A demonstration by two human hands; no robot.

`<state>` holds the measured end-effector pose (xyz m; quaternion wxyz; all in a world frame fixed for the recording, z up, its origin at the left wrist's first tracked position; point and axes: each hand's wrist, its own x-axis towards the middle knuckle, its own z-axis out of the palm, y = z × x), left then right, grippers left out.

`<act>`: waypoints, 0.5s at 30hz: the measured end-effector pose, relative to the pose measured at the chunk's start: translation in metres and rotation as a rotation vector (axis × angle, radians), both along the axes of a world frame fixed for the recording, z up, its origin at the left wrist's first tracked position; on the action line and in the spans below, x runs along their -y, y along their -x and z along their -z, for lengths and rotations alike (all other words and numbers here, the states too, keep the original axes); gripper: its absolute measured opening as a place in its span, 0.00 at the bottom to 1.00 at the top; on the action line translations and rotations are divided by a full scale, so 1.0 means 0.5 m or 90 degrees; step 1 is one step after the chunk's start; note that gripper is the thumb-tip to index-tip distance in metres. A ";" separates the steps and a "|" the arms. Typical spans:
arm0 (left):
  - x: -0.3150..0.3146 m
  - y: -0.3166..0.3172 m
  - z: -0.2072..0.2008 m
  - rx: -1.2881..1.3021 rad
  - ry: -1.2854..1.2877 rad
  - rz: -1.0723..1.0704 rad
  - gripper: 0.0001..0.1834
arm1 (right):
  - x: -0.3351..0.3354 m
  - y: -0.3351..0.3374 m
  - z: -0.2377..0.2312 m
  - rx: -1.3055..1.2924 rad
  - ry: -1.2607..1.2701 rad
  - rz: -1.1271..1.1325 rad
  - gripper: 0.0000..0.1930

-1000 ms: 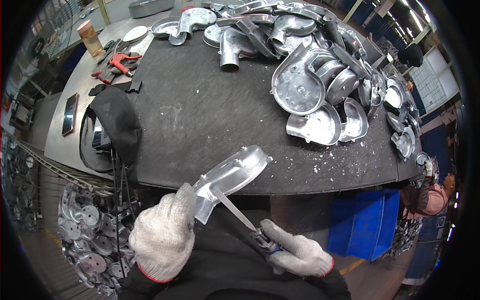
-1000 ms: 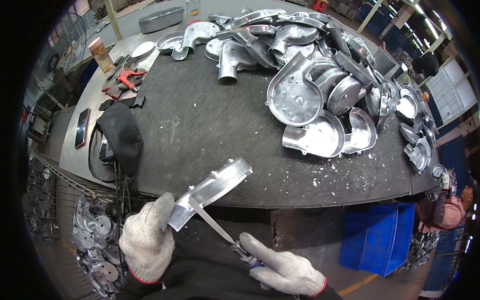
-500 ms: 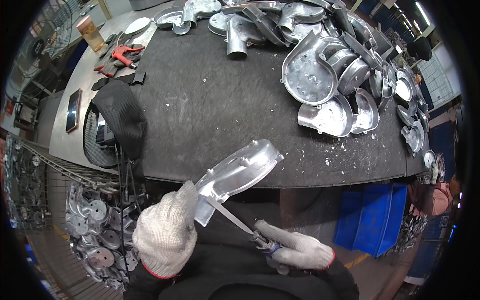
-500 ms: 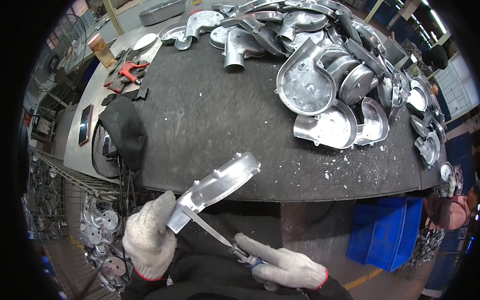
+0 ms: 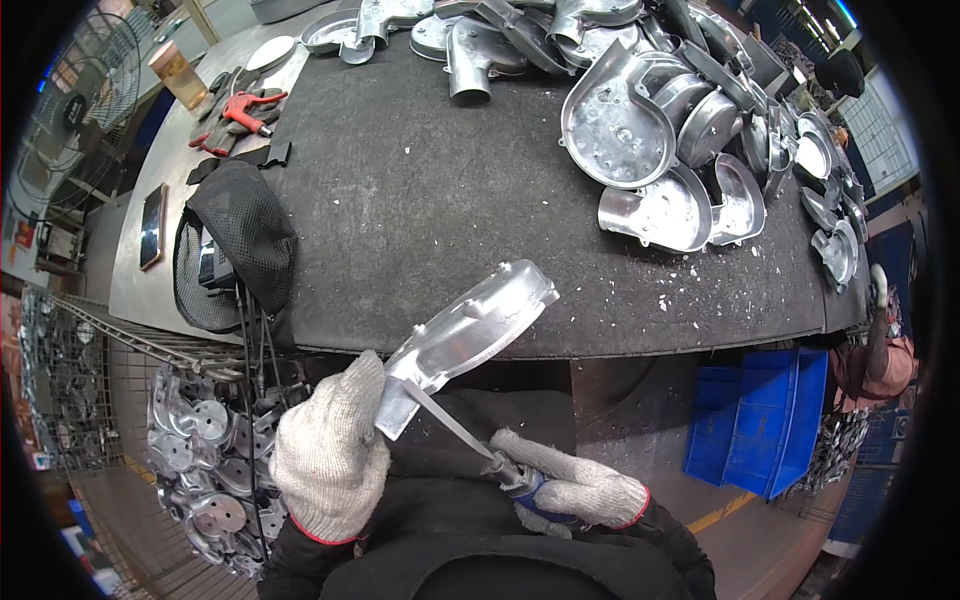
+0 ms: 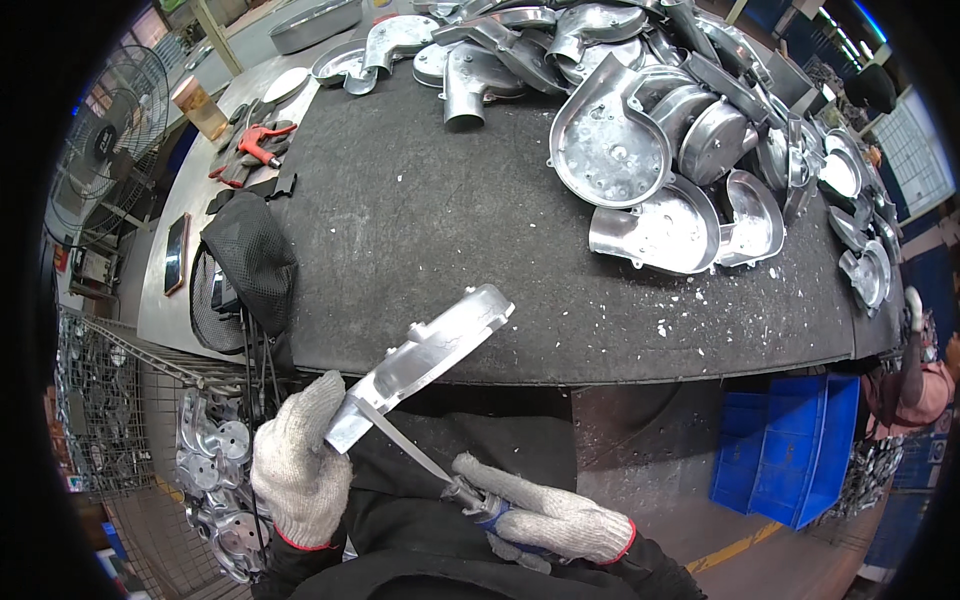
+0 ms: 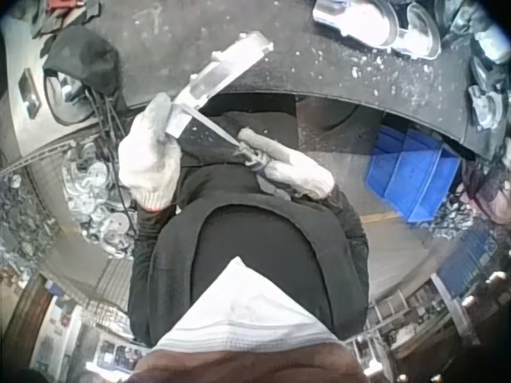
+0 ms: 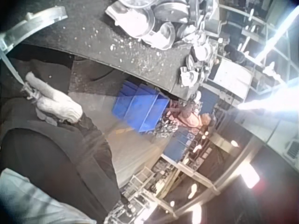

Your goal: The person files metal casing components one at a time, using a handheld pneumatic file to deburr the inner contours and outer edges of each piece.

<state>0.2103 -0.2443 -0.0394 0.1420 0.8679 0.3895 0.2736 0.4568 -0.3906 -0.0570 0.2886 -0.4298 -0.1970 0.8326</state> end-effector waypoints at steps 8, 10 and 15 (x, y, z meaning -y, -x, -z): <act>0.011 -0.005 -0.007 0.001 0.052 -0.027 0.36 | 0.033 0.019 0.028 0.155 -0.244 -0.106 0.40; 0.012 0.001 0.000 -0.011 0.030 -0.043 0.37 | 0.013 0.016 -0.011 0.142 -0.190 -0.141 0.39; 0.015 -0.002 0.006 0.003 0.004 -0.047 0.35 | 0.024 0.028 -0.013 0.169 -0.232 -0.133 0.38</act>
